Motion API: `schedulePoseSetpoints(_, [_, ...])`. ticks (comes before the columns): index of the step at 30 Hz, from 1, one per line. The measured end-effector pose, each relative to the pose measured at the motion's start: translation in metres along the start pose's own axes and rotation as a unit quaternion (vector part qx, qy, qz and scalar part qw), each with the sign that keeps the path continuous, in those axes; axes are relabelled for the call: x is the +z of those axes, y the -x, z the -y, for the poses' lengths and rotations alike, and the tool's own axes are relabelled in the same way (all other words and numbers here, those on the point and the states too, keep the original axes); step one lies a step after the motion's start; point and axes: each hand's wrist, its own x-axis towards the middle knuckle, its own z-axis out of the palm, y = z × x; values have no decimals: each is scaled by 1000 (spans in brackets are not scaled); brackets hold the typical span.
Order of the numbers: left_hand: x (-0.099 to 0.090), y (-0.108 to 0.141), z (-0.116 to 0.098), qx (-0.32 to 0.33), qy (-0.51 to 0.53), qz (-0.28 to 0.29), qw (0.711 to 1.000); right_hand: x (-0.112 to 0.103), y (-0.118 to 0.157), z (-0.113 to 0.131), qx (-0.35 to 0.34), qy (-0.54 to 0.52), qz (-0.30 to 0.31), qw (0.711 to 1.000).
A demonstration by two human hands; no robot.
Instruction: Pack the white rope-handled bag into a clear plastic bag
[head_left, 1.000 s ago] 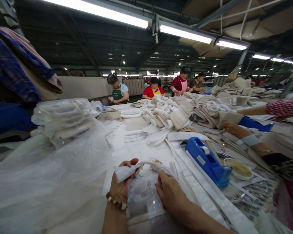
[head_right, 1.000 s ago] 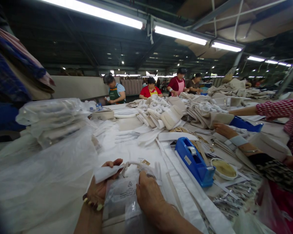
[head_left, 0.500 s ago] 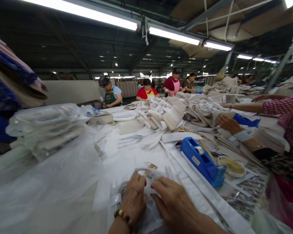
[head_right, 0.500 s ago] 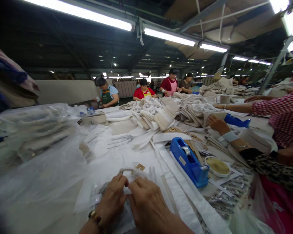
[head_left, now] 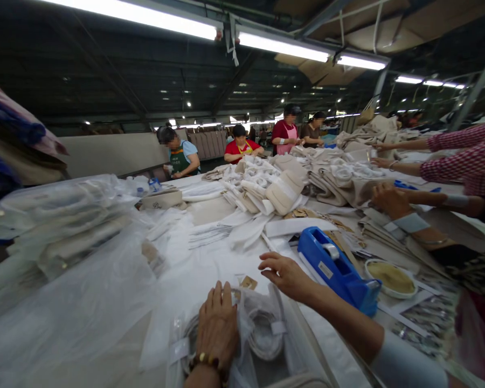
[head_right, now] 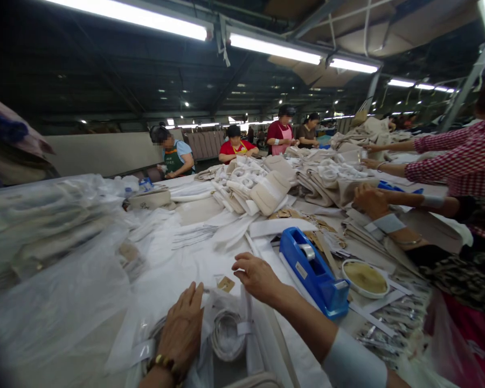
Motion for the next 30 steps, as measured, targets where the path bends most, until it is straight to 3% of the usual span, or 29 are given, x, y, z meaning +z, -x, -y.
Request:
schedulePoseSetpoints(4, [7, 0, 8, 2, -37, 22, 999, 26, -37, -32, -15, -62, 119, 991])
schedulePoseSetpoints(8, [10, -5, 13, -16, 11, 3, 1000, 52, -58, -44, -22, -124, 248, 961])
schedulePoseSetpoints(12, [8, -12, 10, -56, -3, -7, 998, 58, -69, -48, -43, -142, 323, 935])
schedulePoseSetpoints(16, [9, -13, 14, -70, -10, -34, 997, 57, -69, -44, -62, -136, 334, 931])
schedulePoseSetpoints(20, [18, -9, 32, -60, 66, -113, 990, 52, -63, -34, -32, -144, 333, 931])
schedulePoseSetpoints(25, [28, -3, 50, -16, 107, -209, 972, 37, -53, -24, 46, -236, 390, 889])
schedulePoseSetpoints(30, [28, -2, 50, 5, 90, -225, 970, 24, -45, -16, 77, -349, 383, 852])
